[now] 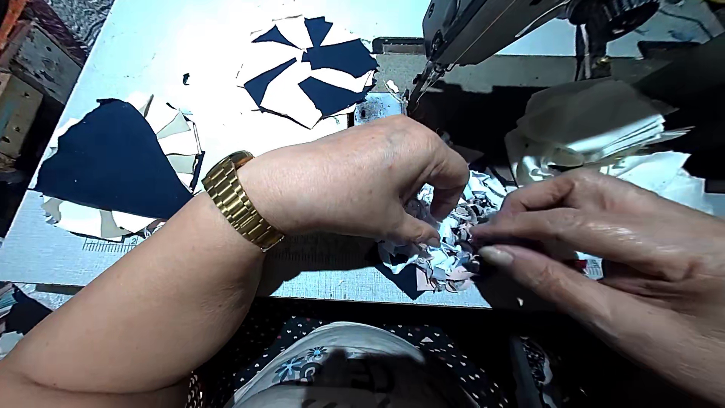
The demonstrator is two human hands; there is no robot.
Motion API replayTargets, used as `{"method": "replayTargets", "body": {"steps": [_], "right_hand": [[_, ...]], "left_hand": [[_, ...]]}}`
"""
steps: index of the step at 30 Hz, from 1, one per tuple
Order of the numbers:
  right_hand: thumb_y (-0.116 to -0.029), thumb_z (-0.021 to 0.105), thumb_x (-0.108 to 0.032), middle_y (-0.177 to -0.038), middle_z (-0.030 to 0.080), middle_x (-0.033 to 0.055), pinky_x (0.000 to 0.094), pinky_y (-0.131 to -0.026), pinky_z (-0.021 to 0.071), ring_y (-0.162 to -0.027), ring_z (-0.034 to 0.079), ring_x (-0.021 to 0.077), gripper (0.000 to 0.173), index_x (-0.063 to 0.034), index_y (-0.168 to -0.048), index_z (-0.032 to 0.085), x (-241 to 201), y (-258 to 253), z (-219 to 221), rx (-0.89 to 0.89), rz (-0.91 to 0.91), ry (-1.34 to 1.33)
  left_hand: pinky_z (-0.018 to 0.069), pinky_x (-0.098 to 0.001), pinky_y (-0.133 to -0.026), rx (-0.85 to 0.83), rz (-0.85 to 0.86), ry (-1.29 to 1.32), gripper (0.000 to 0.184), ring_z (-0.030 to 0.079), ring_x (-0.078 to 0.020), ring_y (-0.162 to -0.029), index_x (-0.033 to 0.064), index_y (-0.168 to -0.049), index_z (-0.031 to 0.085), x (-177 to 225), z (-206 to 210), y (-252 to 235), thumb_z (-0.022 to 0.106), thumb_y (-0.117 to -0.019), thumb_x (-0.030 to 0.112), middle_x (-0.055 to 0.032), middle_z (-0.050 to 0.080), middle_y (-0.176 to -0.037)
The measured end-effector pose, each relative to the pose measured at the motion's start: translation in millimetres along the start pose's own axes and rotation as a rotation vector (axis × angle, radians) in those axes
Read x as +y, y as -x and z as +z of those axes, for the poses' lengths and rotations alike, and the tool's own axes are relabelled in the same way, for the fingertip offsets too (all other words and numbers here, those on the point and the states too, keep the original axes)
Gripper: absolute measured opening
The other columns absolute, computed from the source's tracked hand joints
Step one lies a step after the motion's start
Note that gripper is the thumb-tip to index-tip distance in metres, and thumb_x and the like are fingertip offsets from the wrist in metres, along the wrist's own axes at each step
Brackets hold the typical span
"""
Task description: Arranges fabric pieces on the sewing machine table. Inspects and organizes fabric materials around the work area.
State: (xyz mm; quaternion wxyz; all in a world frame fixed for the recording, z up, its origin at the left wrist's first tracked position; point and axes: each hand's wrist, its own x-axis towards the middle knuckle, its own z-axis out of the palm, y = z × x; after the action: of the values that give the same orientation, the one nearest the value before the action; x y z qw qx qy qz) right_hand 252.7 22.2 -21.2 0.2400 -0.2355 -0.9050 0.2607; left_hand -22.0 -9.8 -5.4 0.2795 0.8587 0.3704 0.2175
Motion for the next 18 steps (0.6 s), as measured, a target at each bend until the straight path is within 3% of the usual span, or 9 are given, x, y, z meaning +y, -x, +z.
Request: {"method": "replayTargets", "body": {"steps": [3, 8, 14, 18], "right_hand": [[-0.0908, 0.069, -0.034, -0.101, 0.061, -0.0073, 0.0152, -0.068, 0.0502, -0.085, 0.058, 0.0000, 0.021, -0.0187, -0.103, 0.078, -2.8, 4.9, 5.7, -0.024, 0.033, 0.040], [-0.0927, 0.062, -0.024, -0.097, 0.061, -0.0061, 0.0162, -0.070, 0.0502, -0.087, 0.059, 0.0010, 0.016, -0.0177, -0.093, 0.077, -1.1, 2.5, 11.2, -0.022, 0.032, 0.104], [-0.0970, 0.059, -0.022, -0.098, 0.062, -0.0019, 0.0171, -0.073, 0.0506, -0.088, 0.059, 0.0030, 0.016, -0.0106, -0.096, 0.070, -1.1, -4.8, 8.7, 0.029, 0.010, 0.147], [-0.0938, 0.062, -0.023, -0.096, 0.059, -0.0048, 0.0166, -0.069, 0.0487, -0.084, 0.058, 0.0017, 0.015, -0.0150, -0.093, 0.074, -1.0, -4.9, 18.7, 0.002, 0.030, 0.154]], "left_hand": [[0.0462, -0.0196, -0.057, -0.029, 0.025, -0.014, 0.017, 0.056, -0.0005, -0.064, 0.0140, -0.094, 0.075, 3.9, 7.0, -2.2, 0.081, -0.0874, 0.028, 0.0068, 0.064, -0.073], [0.0485, -0.0272, -0.062, -0.084, 0.068, -0.146, 0.010, 0.060, -0.0043, -0.070, 0.0175, -0.092, 0.076, 5.3, 16.5, -4.1, 0.074, -0.0920, 0.027, 0.0072, 0.066, -0.076], [0.0464, -0.0248, -0.061, -0.123, 0.101, -0.115, 0.007, 0.058, -0.0026, -0.070, 0.0181, -0.089, 0.076, 7.2, 12.9, -3.1, 0.072, -0.0925, 0.022, 0.0080, 0.065, -0.075], [0.0455, -0.0229, -0.057, -0.076, 0.056, -0.052, 0.007, 0.055, -0.0016, -0.064, 0.0154, -0.094, 0.075, 8.4, 10.3, -2.9, 0.070, -0.0953, 0.020, 0.0080, 0.063, -0.072]]}}
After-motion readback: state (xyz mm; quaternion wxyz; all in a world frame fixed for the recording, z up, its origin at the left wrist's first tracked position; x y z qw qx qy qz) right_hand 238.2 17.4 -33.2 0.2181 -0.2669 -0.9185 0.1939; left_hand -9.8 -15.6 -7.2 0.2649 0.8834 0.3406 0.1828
